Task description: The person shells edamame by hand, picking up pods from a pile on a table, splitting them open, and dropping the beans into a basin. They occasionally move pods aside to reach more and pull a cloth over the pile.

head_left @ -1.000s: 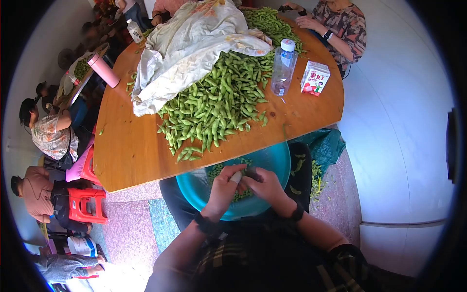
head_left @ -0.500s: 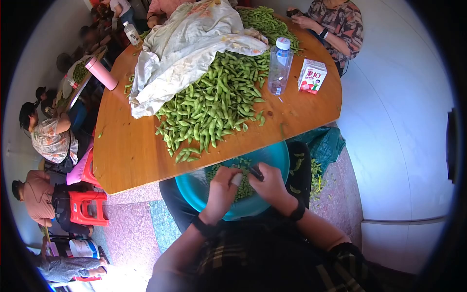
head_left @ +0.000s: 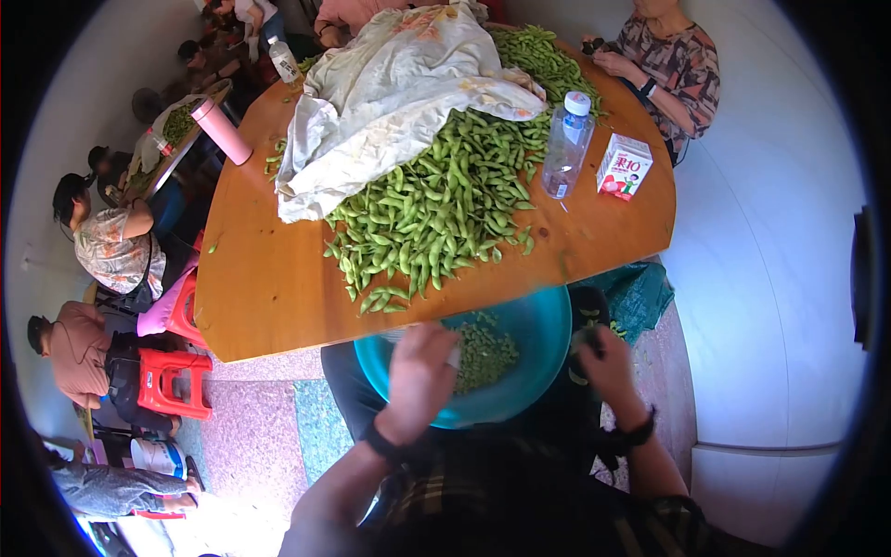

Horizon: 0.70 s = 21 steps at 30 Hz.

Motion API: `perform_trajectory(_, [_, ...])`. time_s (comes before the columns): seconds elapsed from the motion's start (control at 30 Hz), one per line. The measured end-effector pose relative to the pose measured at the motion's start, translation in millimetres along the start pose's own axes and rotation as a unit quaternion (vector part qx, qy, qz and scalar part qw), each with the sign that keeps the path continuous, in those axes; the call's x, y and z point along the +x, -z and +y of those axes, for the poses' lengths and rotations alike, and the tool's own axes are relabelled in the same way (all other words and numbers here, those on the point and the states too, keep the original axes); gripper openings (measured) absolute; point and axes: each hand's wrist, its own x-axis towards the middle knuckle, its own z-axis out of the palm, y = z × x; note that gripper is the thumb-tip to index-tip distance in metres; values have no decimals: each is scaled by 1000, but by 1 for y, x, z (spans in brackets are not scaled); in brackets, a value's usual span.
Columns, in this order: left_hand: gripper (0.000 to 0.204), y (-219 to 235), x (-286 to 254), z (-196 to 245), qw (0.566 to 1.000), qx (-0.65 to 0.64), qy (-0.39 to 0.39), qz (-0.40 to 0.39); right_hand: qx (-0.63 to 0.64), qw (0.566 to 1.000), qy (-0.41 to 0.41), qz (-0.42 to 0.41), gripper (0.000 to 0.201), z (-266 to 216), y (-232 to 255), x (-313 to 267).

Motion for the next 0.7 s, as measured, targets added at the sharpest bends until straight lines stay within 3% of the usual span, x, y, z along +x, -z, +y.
perform_trajectory(0.1, [22, 44, 27, -13, 977, 204, 31, 59, -32, 997, -64, 30, 22, 38, 34, -10])
perform_trajectory(0.2, [22, 49, 44, -42, 984, 174, -9, 41, -91, 993, -56, 57, 20, 56, 34, -15])
perform_trajectory(0.27, [20, 56, 53, -44, 988, 156, 16, 4, -99, 994, -54, -12, 20, 52, 22, -17])
perform_trajectory(0.33, [17, 58, 61, -49, 989, 138, 38, -34, -53, 998, -22, -25, 23, 14, 8, -16])
perform_trajectory(0.4, [14, 55, 65, -57, 995, 81, 56, -6, 59, 995, 14, -81, 25, -25, -6, -11])
perform_trajectory(0.5, [14, 59, 69, -50, 990, 94, 101, 28, 126, 980, 54, -144, 31, -55, -27, 0])
perform_trajectory(0.53, [14, 57, 68, -43, 991, 93, 97, 25, 153, 971, 30, -181, 26, -75, -29, 6])
perform_trajectory(0.63, [22, 43, 47, -6, 981, -166, 97, -10, 241, 939, -18, -243, 17, -110, -39, 21])
perform_trajectory(0.67, [22, 37, 40, 1, 981, -170, 94, -15, 301, 913, -38, -274, 18, -114, -40, 23])
perform_trajectory(0.7, [25, 32, 33, 7, 935, -297, 184, -50, 301, 914, -40, -269, 18, -118, -40, 25])
